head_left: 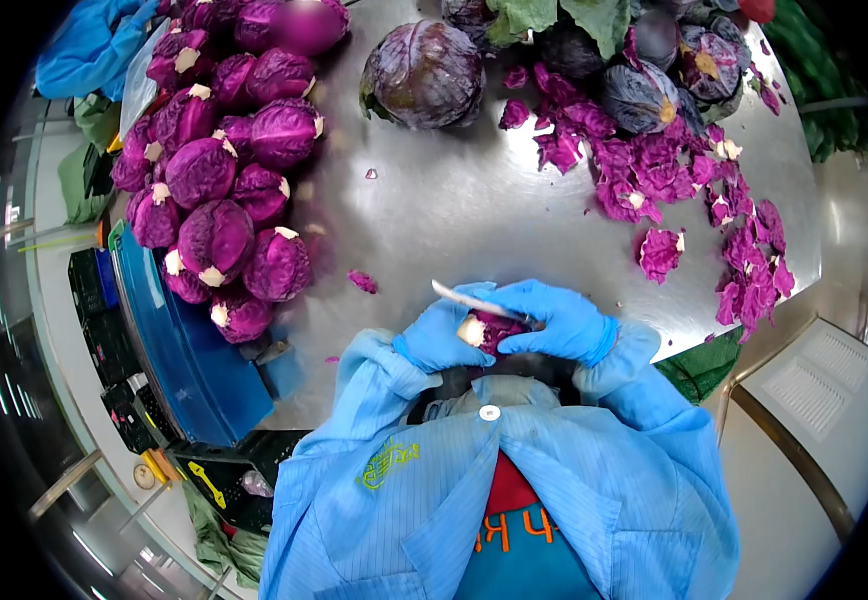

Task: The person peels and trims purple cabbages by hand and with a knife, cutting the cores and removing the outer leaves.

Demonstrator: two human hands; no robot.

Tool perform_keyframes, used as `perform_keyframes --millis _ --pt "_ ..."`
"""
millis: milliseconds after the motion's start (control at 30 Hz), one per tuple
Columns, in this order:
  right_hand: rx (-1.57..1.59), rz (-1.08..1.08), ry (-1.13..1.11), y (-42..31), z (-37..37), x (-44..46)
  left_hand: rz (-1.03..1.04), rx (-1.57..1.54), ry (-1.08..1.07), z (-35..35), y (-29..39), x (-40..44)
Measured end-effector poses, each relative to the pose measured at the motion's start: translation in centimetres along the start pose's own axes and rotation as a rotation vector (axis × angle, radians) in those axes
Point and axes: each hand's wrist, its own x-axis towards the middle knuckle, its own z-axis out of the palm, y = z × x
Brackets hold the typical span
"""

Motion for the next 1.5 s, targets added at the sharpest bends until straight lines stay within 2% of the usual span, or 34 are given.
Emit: perform_keyframes --millis 67,167,267,367,467,567,600,700,767,833,900,1000,1100,1167,1233,1267,1300,1367,1400,1500 --pt "-0.079 0.029 0.087 0.3 1.3 -0.7 -0.067 -0.12 0.034 -0.2 -0.2 0.0" --pt "-0.115 0.137 0.233 -0.5 2.7 -1.7 -0.168 -0.096 0.127 0.4 2.2 -0.2" --pt "-0.032 0.278 0.331 -1.5 3.2 -2.2 -0.142 -0.102 0.129 0.4 2.1 -0.2" --pt "-0.15 0.229 0.286 -1.3 2.9 -2.5 -0.178 -0.059 0.08 0.3 2.8 -0.1" --pt "-0.025 0.046 0.234 0.2 1.9 -3.2 -0.166 0.269 0.072 0.5 3.0 0.1" --pt "0.124 0.01 0.175 3.2 1.4 -3.5 -0.074 0.376 0.026 1.0 3.2 0.5" --pt "0.141 0.081 0.131 2.7 1.0 -3.4 -0.045 0.401 -0.011 0.9 3.2 0.7" --pt "0.148 0.082 0.037 -0.2 -0.5 -3.3 0.012 0.501 -0.111 0.6 3.2 0.9" --pt "0.477 0.038 0.224 -3.2 -2.7 -3.7 0.03 0.593 -0.185 1.0 3.2 1.3" --pt "0.504 -0.232 0.63 -5.2 -4.6 -3.4 0.015 0.616 -0.149 1.2 3.0 1.4" --pt "0.333 0.106 1.107 -5.2 -7.6 -2.8 0.038 0.573 -0.034 0.6 2.5 0.7" --pt "0.236 0.104 1.207 -1.6 -8.9 -2.9 -0.065 0.392 0.022 -0.3 2.7 0.3" --pt "0.275 0.321 0.933 -2.2 -5.3 -2.7 -0.102 0.096 0.157 -0.3 1.8 -0.3" --pt "0.315 0.363 0.683 0.1 -2.2 -3.0 -0.133 -0.177 0.258 0.0 1.5 0.2" --pt "0.395 0.414 0.583 -0.8 0.5 -2.5 -0.229 -0.505 0.371 0.9 1.4 0.1" --pt "0.293 0.292 0.566 0.4 1.8 -2.5 -0.212 -0.674 0.468 1.7 1.6 0.2" --pt "0.191 0.168 0.546 0.5 2.7 -2.0 -0.278 -0.669 0.462 1.8 2.3 -0.1" --pt "0.063 0.123 0.54 0.2 3.2 -2.0 -0.41 -0.658 0.445 1.8 3.9 -0.9" --pt "0.026 0.112 0.555 0.3 3.2 -1.9 -0.402 -0.56 0.411 1.7 3.7 -1.1" --pt "0.052 0.088 0.537 1.1 2.0 -1.8 -0.242 0.3 0.187 -0.2 0.6 -0.8"
